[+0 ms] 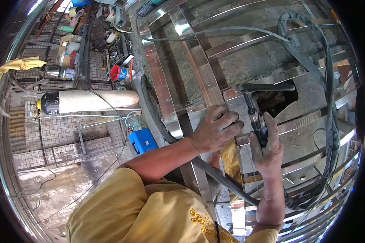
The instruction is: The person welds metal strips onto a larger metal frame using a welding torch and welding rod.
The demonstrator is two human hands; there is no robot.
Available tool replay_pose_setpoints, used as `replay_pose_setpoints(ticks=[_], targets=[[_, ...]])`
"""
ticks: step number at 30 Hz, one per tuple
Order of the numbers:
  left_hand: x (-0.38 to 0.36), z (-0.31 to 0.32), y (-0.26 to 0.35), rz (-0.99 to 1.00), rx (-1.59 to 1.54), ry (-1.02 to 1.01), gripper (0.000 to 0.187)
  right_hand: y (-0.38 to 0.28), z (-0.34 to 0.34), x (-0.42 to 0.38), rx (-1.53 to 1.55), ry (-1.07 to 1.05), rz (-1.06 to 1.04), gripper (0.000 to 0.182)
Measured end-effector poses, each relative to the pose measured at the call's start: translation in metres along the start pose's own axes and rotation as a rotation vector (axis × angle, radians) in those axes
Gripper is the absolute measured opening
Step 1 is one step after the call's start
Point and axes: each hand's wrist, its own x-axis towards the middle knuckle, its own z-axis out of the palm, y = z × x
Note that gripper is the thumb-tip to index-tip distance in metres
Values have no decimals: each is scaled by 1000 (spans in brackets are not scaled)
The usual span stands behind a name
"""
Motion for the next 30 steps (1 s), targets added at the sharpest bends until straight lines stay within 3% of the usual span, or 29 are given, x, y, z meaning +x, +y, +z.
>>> replay_pose_setpoints(ticks=[7,8,11,18,27,30], targets=[[-1,-8,-13,65,-40,-13,44,0,3,9,-65,-11,-14,63],[-1,-8,-12,64,-59,-14,44,1,3,6,3,-61,72,65],[-3,-6,-13,54,-63,-29,45,3,5,7,-83,-75,-97,67],[-3,-1,-15,5,-142,17,35,4,6,6,-78,-66,-90,65],[-9,-1,-16,36,-228,-10,38,5,-4,2,-42,-144,26,60],[-8,0,-16,32,-177,-9,36,-7,-10,5,-154,-106,-93,59]])
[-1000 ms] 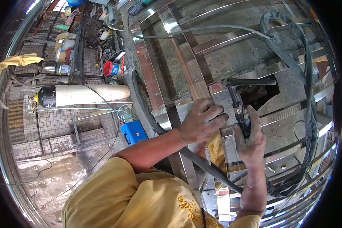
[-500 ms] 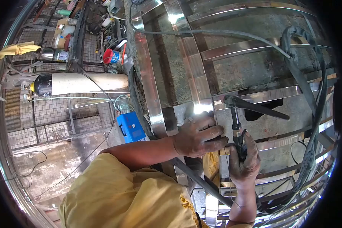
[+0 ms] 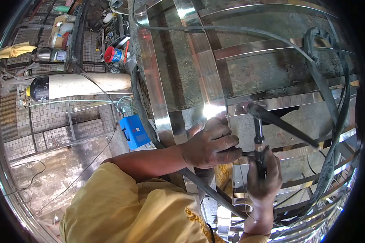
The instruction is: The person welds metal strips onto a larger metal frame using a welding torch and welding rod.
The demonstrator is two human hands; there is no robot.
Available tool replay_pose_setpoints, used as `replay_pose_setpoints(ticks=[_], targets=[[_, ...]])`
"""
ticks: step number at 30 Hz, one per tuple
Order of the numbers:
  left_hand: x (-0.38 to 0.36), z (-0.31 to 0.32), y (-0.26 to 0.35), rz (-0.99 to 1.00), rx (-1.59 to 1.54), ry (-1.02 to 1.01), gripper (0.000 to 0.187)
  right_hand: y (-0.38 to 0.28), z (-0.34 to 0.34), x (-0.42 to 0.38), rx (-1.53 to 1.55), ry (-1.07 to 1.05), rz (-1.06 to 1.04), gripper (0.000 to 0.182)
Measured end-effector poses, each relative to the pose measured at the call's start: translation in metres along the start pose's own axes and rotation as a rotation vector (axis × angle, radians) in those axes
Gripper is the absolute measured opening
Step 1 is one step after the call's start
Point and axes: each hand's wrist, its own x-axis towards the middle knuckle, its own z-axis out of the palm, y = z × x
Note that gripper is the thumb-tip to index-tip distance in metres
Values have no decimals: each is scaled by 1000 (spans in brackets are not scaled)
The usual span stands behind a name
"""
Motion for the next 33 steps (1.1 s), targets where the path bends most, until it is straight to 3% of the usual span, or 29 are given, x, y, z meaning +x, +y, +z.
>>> replay_pose_setpoints(ticks=[3,4,7,8,11,12,15,21,33], targets=[[3,0,3,-14,-5,0,38,-15,-13,0,-185,31,-99,60],[2,-1,3,-17,-9,0,39,-22,-21,3,-278,-115,24,63],[4,-1,1,8,-2,-8,42,-21,-24,-5,-174,-64,148,62],[3,-2,0,23,17,-17,43,-18,-19,-8,-136,42,85,61],[3,-5,1,33,50,-36,45,-21,-18,-1,-208,-11,79,61],[3,-6,2,31,53,-42,46,-12,-15,-4,-190,-94,187,62],[2,-6,2,27,57,-53,46,-1,-5,-2,-44,56,45,65],[2,-1,4,-33,9,-12,45,14,10,0,82,-7,-46,66],[6,-3,4,-14,48,29,41,16,10,1,200,-13,78,58]])
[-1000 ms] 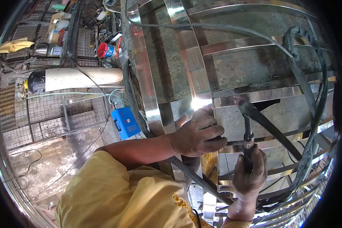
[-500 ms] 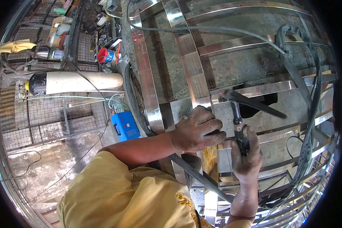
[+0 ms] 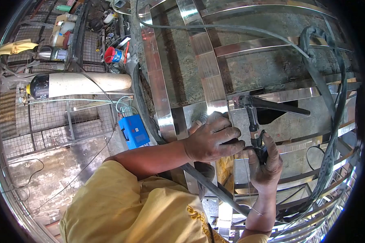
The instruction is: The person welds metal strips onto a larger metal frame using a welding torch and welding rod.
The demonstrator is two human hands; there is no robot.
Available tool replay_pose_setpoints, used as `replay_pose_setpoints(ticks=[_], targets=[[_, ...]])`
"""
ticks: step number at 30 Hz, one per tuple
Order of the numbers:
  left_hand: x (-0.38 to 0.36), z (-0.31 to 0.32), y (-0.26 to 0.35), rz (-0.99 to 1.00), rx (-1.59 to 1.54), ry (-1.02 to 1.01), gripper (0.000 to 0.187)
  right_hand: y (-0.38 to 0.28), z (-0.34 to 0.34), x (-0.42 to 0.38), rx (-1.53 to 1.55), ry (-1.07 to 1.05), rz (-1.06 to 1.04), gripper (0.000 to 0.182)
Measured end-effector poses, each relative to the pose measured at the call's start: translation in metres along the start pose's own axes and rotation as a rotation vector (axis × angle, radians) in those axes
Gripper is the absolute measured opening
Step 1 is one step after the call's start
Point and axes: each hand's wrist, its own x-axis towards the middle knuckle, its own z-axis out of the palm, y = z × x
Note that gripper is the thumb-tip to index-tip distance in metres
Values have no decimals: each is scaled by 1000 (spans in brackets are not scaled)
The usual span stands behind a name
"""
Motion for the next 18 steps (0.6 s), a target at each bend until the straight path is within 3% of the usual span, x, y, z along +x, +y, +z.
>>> replay_pose_setpoints(ticks=[18], targets=[[-2,2,-4,51,-45,-36,42,0,0,0,-19,-3,10,59]])
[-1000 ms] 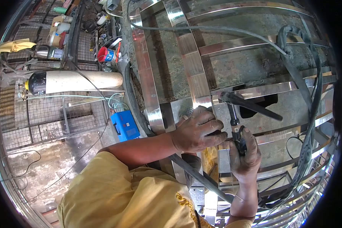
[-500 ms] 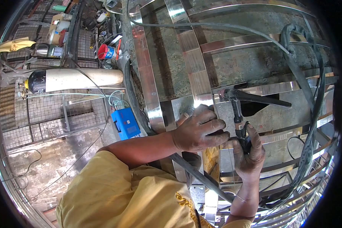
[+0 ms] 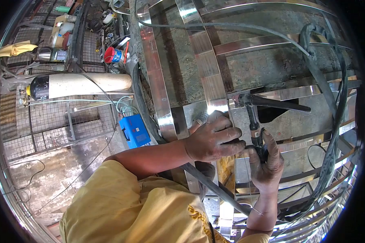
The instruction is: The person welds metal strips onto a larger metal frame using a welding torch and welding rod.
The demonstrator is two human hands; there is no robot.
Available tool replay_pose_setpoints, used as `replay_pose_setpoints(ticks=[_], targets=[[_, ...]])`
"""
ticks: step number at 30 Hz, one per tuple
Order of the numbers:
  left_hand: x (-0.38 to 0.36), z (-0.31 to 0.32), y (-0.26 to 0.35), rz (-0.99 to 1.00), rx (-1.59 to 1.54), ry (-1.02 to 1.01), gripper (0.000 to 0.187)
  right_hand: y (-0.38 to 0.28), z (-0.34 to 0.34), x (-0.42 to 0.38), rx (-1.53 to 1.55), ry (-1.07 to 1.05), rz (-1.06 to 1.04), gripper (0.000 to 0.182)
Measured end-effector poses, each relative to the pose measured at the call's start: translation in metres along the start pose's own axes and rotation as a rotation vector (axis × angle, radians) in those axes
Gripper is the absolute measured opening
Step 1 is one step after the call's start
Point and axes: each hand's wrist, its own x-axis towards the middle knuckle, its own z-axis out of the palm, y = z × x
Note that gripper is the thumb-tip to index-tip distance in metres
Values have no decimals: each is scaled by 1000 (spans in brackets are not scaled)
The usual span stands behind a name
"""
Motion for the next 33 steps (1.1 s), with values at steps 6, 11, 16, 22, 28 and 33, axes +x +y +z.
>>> replay_pose_setpoints(ticks=[6,11,16,22,28,33], targets=[[-4,2,3,-64,-6,-11,44,1,0,0,-6,9,-5,61],[-1,1,4,-54,25,12,43,0,0,0,2,7,4,61],[-1,1,4,-49,11,17,41,1,0,0,-5,-2,-1,61],[-3,4,3,-77,-29,5,40,0,-1,3,-11,-10,-16,61],[2,1,2,-37,-39,37,36,-5,-1,6,-22,-27,-1,60],[-1,1,5,-78,6,-2,41,-5,-1,7,-26,-42,-17,61]])
